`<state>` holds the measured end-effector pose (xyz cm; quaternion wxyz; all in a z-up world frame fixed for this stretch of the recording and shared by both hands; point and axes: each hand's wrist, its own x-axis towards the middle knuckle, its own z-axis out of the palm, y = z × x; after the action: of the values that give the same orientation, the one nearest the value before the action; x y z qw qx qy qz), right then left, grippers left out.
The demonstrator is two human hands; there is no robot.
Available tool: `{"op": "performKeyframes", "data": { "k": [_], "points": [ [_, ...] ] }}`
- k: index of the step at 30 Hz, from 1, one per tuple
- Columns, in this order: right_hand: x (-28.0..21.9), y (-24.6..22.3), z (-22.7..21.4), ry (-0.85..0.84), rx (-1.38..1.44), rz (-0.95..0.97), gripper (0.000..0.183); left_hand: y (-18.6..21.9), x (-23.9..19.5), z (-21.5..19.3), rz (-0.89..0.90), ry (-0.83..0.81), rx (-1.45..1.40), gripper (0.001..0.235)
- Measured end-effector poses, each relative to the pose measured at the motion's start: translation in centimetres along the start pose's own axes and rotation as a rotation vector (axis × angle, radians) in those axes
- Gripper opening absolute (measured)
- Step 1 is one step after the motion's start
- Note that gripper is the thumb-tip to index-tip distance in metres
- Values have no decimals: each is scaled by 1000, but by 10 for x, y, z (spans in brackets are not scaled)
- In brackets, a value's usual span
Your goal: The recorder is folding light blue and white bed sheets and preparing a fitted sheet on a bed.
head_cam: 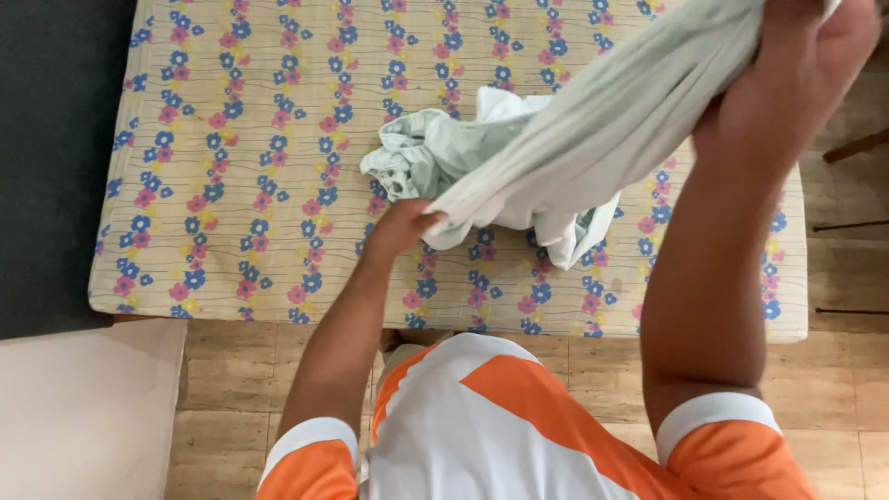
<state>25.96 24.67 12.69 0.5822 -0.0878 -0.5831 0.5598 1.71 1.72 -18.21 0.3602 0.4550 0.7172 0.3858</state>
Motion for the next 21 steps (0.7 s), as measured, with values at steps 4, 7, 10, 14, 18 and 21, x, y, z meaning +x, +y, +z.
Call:
{"op": "performKeyframes", "data": {
  "k": [4,7,10,14,18,21],
  "points": [
    [-9,43,-10,63,-931,200,26,34,-4,-34,-56,90,-286,32],
    [-63,77,22,-581,-718,203,44,146,-23,-65,428,72,-304,64],
    [-101,93,40,-922,-713,484,48,192,-27,-71,438,75,-156,62],
    [-88,77,10,-571,-477,531,40,186,-28,-63,309,29,-49,62],
    [-70,41,-24,-347,-133,299,31,58,28,7,577,63,136,42],
    [-59,35,-63,-286,-254,257,32,-20,50,50,470,84,296,25]
  ]
}}
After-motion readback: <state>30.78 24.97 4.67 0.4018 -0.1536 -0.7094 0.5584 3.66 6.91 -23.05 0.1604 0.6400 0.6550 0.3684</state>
